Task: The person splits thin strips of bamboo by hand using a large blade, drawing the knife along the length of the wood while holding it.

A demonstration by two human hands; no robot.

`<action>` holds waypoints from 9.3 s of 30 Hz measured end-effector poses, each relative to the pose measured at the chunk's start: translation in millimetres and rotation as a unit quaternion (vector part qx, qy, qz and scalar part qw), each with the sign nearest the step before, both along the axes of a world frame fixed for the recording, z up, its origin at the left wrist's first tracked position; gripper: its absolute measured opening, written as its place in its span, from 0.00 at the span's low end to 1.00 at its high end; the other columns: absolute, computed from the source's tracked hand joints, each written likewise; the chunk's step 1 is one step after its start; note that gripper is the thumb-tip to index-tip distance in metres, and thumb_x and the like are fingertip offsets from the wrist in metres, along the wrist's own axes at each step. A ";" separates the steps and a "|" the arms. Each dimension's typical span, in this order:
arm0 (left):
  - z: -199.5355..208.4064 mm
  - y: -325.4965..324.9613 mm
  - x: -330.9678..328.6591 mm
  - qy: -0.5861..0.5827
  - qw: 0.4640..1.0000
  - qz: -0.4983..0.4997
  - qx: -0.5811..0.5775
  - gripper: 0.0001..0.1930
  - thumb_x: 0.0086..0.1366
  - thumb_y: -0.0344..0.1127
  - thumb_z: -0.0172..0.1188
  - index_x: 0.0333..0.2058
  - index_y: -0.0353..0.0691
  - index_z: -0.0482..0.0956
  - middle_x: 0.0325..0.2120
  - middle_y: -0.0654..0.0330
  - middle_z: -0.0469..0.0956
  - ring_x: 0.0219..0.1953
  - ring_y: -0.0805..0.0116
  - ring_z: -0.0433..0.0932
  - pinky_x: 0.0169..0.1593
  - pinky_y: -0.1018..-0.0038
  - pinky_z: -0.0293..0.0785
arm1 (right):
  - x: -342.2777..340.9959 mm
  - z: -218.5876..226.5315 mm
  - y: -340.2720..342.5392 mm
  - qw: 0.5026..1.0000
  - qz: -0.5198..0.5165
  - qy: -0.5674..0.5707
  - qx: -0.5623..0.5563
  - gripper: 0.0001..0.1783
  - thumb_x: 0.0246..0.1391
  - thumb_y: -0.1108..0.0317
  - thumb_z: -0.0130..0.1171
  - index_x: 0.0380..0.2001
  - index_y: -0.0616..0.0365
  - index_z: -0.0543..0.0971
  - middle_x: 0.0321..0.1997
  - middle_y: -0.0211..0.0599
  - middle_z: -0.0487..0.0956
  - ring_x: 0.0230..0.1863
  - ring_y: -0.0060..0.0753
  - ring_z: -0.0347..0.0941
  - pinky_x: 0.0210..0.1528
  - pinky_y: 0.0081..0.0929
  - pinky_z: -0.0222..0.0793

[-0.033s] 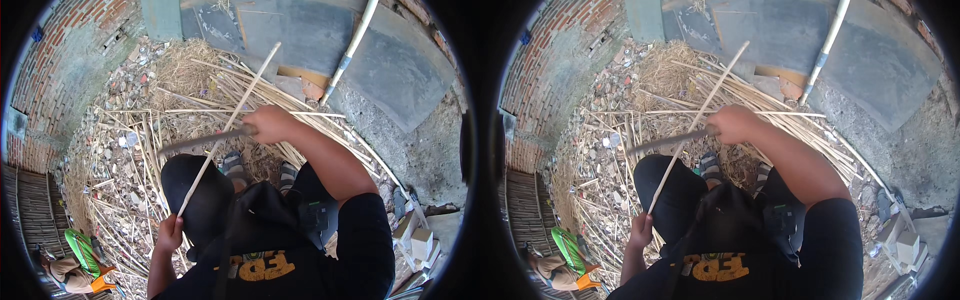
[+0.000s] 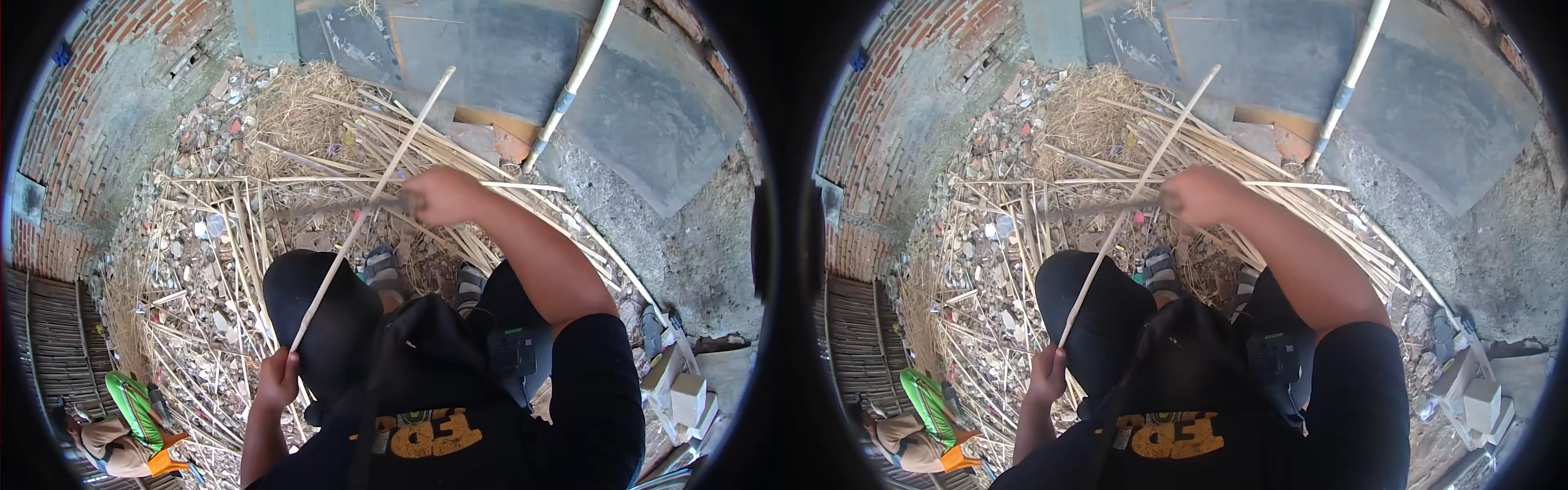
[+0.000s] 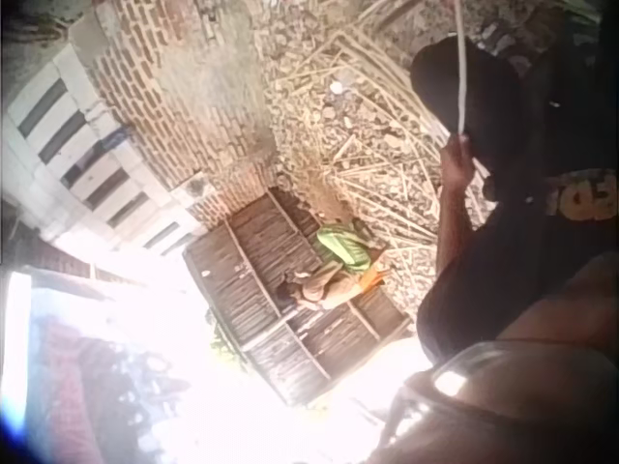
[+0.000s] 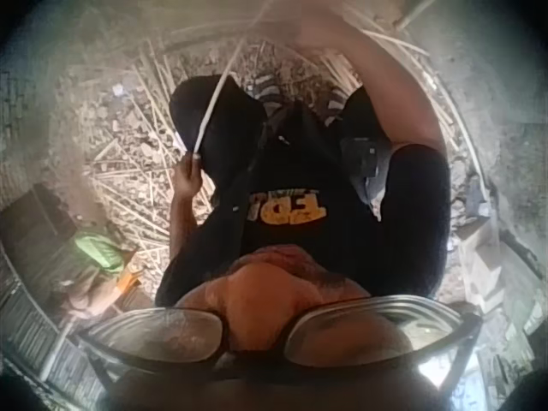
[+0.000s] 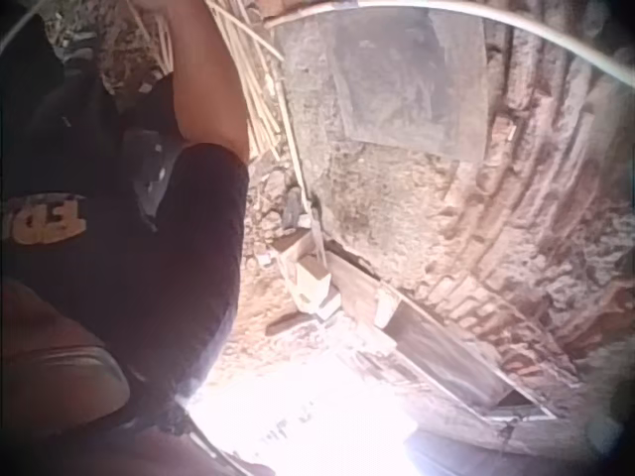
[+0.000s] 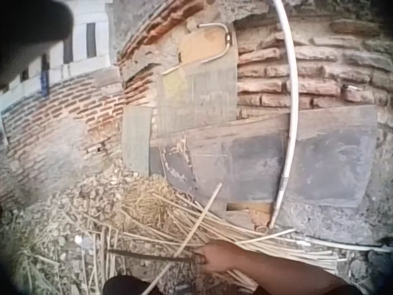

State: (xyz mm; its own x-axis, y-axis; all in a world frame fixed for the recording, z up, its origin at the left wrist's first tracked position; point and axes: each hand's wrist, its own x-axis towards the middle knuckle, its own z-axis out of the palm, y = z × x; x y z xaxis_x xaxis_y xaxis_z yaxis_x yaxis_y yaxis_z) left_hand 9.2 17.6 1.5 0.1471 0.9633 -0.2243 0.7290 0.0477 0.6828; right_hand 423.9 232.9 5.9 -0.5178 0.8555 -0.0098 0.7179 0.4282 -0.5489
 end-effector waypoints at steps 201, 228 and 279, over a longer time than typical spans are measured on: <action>-5.1 1.2 -5.5 0.142 0.983 -0.041 0.106 0.17 0.74 0.38 0.47 0.25 0.37 0.67 0.15 0.43 0.71 0.21 0.36 0.73 0.24 0.50 0.64 | 43.5 -11.5 24.0 0.996 -0.080 0.002 0.041 0.12 0.44 0.68 0.60 0.35 0.54 0.82 0.31 0.47 0.82 0.35 0.51 0.80 0.40 0.44 0.76; -0.1 5.2 -13.1 0.096 0.993 -0.035 0.066 0.19 0.75 0.40 0.46 0.25 0.34 0.72 0.19 0.45 0.77 0.24 0.39 0.78 0.28 0.56 0.71 | 54.8 -8.1 25.4 0.984 -0.164 0.002 0.063 0.17 0.47 0.66 0.60 0.43 0.51 0.82 0.38 0.49 0.83 0.41 0.54 0.80 0.47 0.46 0.76; 26.2 10.7 9.3 0.096 0.990 0.012 0.103 0.11 0.71 0.37 0.55 0.33 0.34 0.75 0.18 0.46 0.76 0.23 0.42 0.78 0.27 0.57 0.69 | 4.2 7.7 -7.6 0.946 -0.071 0.296 -0.109 0.23 0.53 0.60 0.69 0.53 0.50 0.81 0.39 0.33 0.84 0.34 0.31 0.79 0.37 0.33 0.74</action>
